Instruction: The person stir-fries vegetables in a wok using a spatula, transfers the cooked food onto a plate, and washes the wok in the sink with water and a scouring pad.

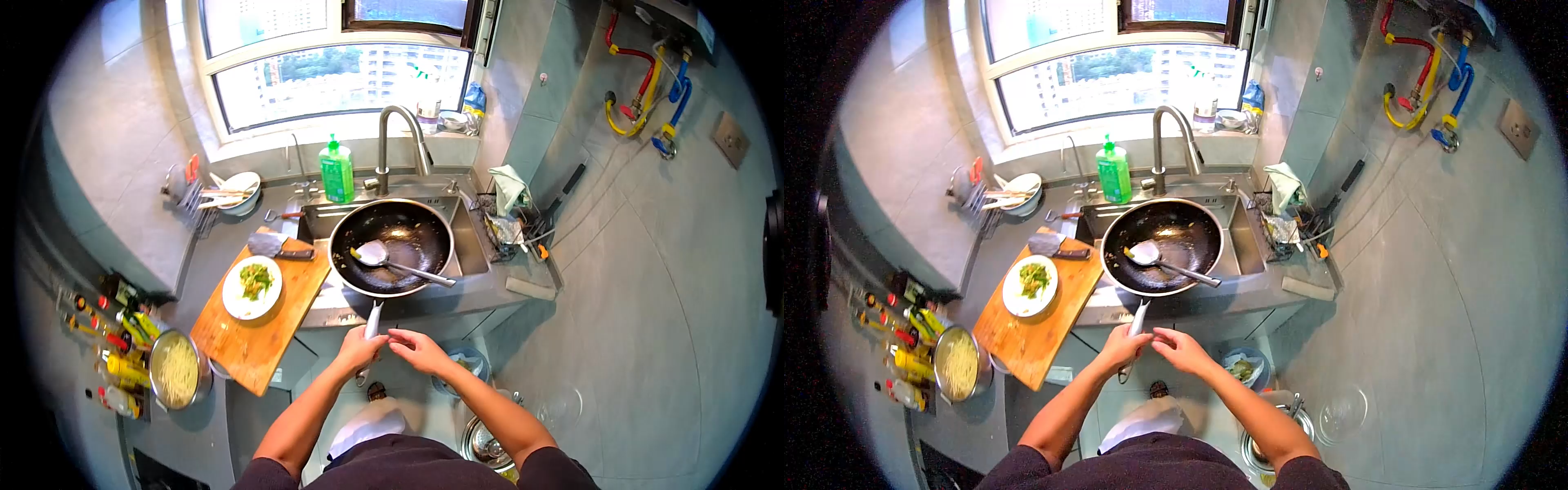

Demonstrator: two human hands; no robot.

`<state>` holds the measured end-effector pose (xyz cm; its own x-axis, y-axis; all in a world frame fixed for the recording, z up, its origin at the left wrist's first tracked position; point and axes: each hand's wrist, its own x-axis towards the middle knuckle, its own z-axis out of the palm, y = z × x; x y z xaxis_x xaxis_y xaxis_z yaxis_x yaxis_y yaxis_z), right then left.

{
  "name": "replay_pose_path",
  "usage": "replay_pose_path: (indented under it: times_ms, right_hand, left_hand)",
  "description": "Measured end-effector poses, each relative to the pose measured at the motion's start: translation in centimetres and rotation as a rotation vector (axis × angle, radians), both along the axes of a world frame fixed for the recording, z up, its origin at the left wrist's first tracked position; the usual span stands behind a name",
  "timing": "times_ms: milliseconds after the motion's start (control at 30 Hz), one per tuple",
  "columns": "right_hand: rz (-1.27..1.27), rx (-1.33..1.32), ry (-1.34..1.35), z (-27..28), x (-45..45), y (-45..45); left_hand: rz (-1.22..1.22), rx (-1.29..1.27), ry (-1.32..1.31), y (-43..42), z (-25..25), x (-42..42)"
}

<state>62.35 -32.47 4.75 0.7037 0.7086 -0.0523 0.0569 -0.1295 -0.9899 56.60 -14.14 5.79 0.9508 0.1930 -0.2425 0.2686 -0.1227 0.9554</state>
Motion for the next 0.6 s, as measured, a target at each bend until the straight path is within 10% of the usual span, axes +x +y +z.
replay_pose_path:
  times_ms: [367, 600]
  right_hand:
    - [-0.478, -0.212, -0.344, 0.8, 14.0, -3.8]
    - [-0.221, -0.583, -0.656, -2.4, 23.3, -4.5]
  left_hand:
    - [0.057, 0.058, 0.165, 5.0, -1.2, 9.8]
    - [0.115, 0.018, 0.253, 4.8, -2.3, 11.6]
